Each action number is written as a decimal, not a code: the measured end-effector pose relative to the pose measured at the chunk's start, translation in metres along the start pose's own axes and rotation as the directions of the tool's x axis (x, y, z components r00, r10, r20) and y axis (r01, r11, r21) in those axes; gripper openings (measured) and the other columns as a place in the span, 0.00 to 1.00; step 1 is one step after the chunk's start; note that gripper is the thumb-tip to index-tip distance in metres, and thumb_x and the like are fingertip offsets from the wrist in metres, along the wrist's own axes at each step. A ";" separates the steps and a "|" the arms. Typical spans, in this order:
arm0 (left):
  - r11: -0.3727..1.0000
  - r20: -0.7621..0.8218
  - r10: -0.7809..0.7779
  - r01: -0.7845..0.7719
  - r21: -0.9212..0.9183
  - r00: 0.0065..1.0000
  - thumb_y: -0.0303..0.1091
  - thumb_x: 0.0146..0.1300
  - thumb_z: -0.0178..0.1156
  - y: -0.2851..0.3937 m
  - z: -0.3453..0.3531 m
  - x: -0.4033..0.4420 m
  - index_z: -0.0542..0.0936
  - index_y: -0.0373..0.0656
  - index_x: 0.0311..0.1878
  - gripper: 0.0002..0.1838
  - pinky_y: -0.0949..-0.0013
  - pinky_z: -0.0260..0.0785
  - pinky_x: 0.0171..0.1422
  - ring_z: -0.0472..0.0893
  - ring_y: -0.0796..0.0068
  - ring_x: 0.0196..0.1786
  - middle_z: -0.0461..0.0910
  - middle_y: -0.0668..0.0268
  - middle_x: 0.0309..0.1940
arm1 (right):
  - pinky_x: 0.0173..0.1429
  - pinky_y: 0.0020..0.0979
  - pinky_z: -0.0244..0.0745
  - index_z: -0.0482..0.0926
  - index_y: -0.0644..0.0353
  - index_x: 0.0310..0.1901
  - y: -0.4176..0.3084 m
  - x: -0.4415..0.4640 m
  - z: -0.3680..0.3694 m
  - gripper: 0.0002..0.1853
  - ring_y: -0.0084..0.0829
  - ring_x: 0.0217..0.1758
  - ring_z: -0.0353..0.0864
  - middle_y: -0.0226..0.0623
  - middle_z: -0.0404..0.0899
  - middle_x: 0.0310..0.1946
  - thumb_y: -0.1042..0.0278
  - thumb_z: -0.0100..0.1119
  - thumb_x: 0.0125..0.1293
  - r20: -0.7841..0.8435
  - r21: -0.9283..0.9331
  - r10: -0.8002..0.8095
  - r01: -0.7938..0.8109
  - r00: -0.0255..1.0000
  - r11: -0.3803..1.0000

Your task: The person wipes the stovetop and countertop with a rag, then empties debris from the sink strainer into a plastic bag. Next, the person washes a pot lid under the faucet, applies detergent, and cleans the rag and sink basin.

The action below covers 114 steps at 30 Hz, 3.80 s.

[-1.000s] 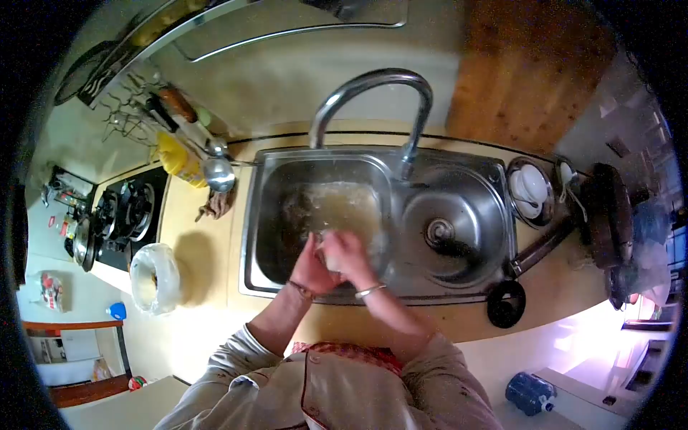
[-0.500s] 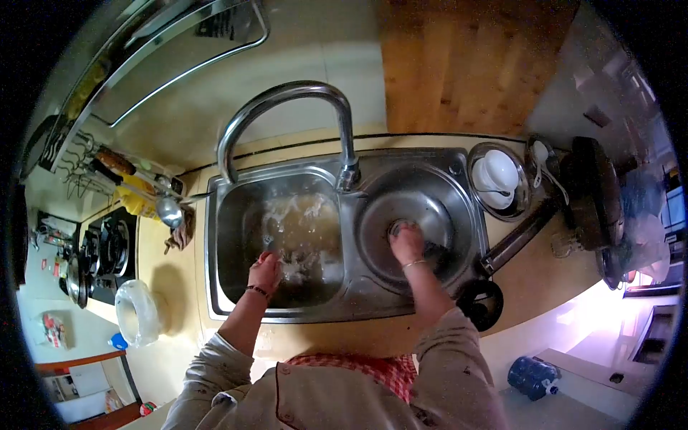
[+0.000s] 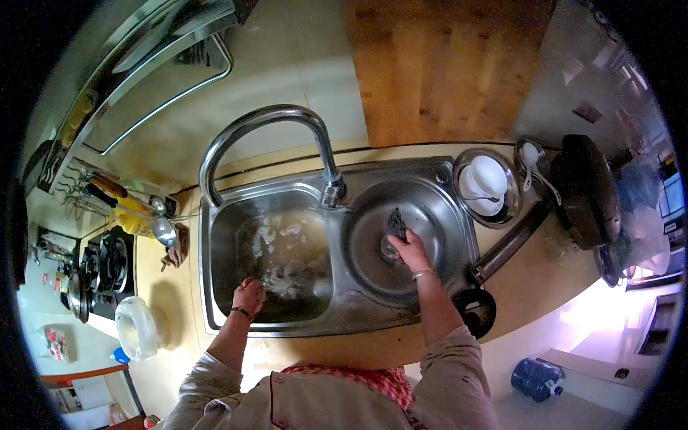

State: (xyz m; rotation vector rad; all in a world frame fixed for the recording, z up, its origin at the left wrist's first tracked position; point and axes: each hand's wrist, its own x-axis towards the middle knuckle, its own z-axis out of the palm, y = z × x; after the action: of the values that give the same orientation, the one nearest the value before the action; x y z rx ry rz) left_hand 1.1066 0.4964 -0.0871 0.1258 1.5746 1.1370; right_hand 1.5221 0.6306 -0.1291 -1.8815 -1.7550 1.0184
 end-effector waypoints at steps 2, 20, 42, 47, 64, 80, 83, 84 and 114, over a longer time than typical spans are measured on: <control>1.000 0.062 -0.010 0.011 -0.004 0.998 0.29 0.59 0.56 0.003 0.005 -0.008 0.66 0.50 0.21 0.13 0.77 0.53 0.12 0.63 0.79 0.10 0.65 0.71 0.12 | 0.31 0.27 0.72 0.74 0.61 0.43 -0.020 0.001 -0.015 0.17 0.24 0.30 0.76 0.35 0.77 0.34 0.58 0.62 0.59 0.124 0.493 0.081 -0.133 0.989 0.860; 0.992 0.387 -0.059 0.097 -0.078 0.920 0.22 0.59 0.53 0.015 -0.019 -0.043 0.67 0.50 0.26 0.10 0.73 0.56 0.15 0.67 0.73 0.16 0.68 0.63 0.18 | 0.24 0.26 0.71 0.75 0.67 0.38 -0.031 -0.061 -0.053 0.15 0.24 0.20 0.76 0.36 0.77 0.23 0.60 0.54 0.64 -0.061 0.787 0.365 -0.180 0.929 0.590; 0.980 0.416 0.194 -0.191 -0.049 0.889 0.21 0.54 0.50 -0.032 -0.091 0.021 0.67 0.54 0.32 0.11 0.72 0.57 0.17 0.65 0.78 0.17 0.62 0.71 0.16 | 0.50 0.39 0.71 0.74 0.68 0.47 0.212 -0.149 -0.227 0.22 0.39 0.46 0.76 0.46 0.78 0.44 0.57 0.55 0.58 -0.595 0.291 0.450 -0.343 0.666 0.893; 0.970 0.102 0.213 -0.198 -0.138 0.972 0.16 0.51 0.49 0.018 -0.046 -0.061 0.61 0.49 0.25 0.13 0.73 0.54 0.20 0.61 0.83 0.19 0.59 0.76 0.19 | 0.56 0.38 0.68 0.72 0.75 0.47 0.181 -0.109 -0.212 0.19 0.47 0.49 0.74 0.57 0.75 0.46 0.68 0.50 0.59 -0.775 -0.320 -0.097 -0.256 0.625 0.912; 0.881 -0.675 0.469 -0.356 0.311 0.570 0.29 0.40 0.66 0.054 -0.173 0.006 0.71 0.38 0.50 0.29 0.66 0.74 0.44 0.80 0.62 0.40 0.79 0.55 0.37 | 0.37 0.38 0.73 0.77 0.64 0.42 -0.094 -0.138 -0.042 0.17 0.37 0.28 0.78 0.45 0.80 0.31 0.57 0.51 0.66 -0.219 -0.115 -0.382 0.366 0.898 0.924; 0.748 -0.551 0.647 -0.302 0.591 0.527 0.39 0.39 0.67 0.094 -0.177 -0.020 0.79 0.43 0.40 0.22 0.58 0.69 0.51 0.75 0.52 0.45 0.75 0.52 0.40 | 0.45 0.32 0.74 0.78 0.58 0.46 -0.100 -0.145 -0.026 0.13 0.38 0.35 0.78 0.43 0.81 0.36 0.60 0.53 0.64 0.094 -0.141 -0.367 0.377 0.926 0.916; 0.580 -0.451 0.803 -0.338 0.741 0.390 0.43 0.38 0.68 0.079 -0.194 0.011 0.79 0.42 0.37 0.22 0.56 0.71 0.46 0.77 0.52 0.41 0.77 0.51 0.37 | 0.36 0.21 0.69 0.74 0.65 0.44 -0.093 -0.133 -0.013 0.10 0.19 0.35 0.72 0.29 0.77 0.36 0.79 0.54 0.61 0.002 0.309 -0.187 0.177 0.982 0.935; 0.555 -0.379 0.771 -0.248 0.794 0.512 0.45 0.40 0.67 0.088 -0.196 0.000 0.79 0.41 0.36 0.21 0.56 0.72 0.44 0.78 0.53 0.38 0.78 0.52 0.36 | 0.34 0.19 0.70 0.75 0.65 0.45 -0.103 -0.134 -0.015 0.10 0.18 0.36 0.73 0.29 0.78 0.38 0.77 0.56 0.60 0.054 0.342 -0.212 0.182 0.976 0.922; 0.468 0.057 0.738 -0.572 0.673 0.672 0.21 0.54 0.59 -0.019 -0.155 -0.075 0.78 0.41 0.37 0.07 0.76 0.67 0.38 0.76 0.79 0.38 0.78 0.68 0.37 | 0.15 0.31 0.62 0.76 0.66 0.26 0.062 -0.103 -0.182 0.11 0.32 0.17 0.75 0.41 0.74 0.19 0.68 0.49 0.60 -0.301 0.564 0.635 -0.404 0.711 0.720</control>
State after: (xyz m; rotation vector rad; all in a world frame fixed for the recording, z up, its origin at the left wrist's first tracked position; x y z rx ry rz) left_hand 1.0180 0.3498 -0.0631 1.2277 2.1910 1.1379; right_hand 1.6996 0.5579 -0.0245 -2.1103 -0.5957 0.9249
